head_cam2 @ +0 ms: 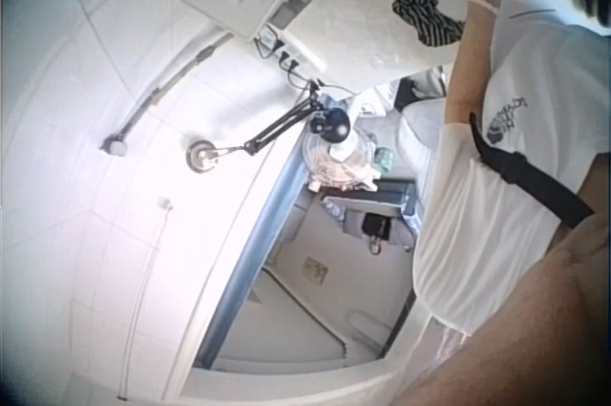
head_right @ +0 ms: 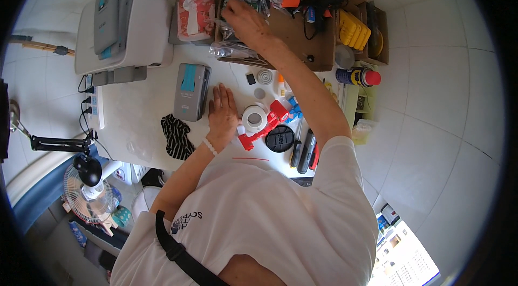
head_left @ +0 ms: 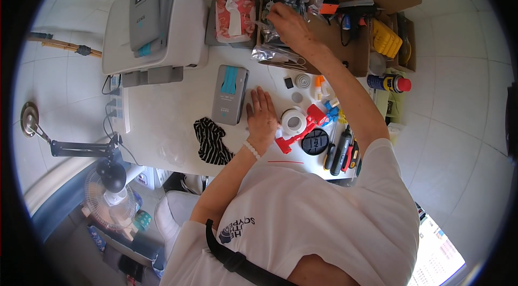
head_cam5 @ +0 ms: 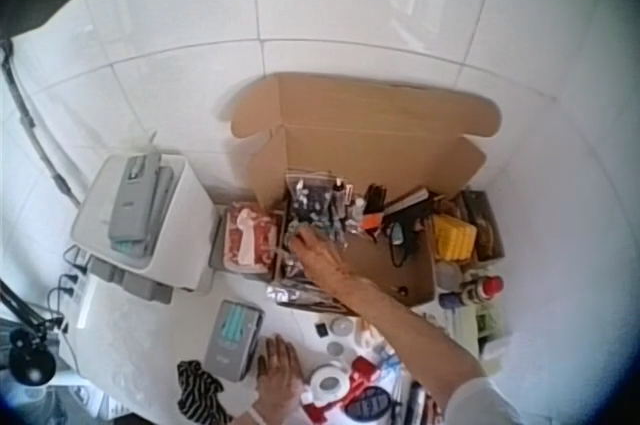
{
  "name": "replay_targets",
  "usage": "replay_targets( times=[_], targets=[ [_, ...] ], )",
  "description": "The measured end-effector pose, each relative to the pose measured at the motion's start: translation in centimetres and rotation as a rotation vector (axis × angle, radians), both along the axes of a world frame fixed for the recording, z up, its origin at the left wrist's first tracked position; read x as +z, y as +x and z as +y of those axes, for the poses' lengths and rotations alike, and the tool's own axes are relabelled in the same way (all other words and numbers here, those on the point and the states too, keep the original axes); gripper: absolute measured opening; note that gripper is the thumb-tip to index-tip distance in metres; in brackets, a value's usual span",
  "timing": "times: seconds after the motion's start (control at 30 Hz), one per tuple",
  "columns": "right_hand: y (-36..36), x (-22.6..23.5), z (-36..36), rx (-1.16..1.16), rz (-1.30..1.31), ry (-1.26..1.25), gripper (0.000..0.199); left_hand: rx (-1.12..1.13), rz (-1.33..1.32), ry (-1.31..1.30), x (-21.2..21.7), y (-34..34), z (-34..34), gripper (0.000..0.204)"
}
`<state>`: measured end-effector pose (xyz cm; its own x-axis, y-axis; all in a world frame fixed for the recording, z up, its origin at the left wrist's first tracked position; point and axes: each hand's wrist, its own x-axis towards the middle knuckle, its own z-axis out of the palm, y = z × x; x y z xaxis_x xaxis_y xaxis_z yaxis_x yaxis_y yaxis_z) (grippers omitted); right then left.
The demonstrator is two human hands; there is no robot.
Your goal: The person assembles small electronic parts by hand, picking components from a box and connecting a wire with a terminal to an orange connector housing.
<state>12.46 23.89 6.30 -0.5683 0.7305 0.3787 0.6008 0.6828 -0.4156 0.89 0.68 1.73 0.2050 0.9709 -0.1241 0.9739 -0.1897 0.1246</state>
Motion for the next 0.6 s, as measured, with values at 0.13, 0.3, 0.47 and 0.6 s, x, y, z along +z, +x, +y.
replay_targets(
  times=[0.13,0.3,0.47,0.6],
  targets=[
    [-0.3,-0.1,0.2,0.032,-0.022,0.11,0.025,0.003,-0.001,0.007,-0.2,0.0,0.1,0.097],
    [-0.2,-0.3,0.1,0.078,0.045,0.135,0.025,0.003,-0.004,-0.013,0.0,0.0,0.2,0.097],
    [0.1,-0.8,-0.4,0.063,0.055,0.163,0.02,-0.005,-0.014,-0.01,-0.1,-0.1,0.0,0.098],
    [0.5,0.3,-1.8,0.007,0.093,0.196,0.018,0.003,-0.012,-0.007,-0.2,0.0,-0.2,0.098]
  ],
)
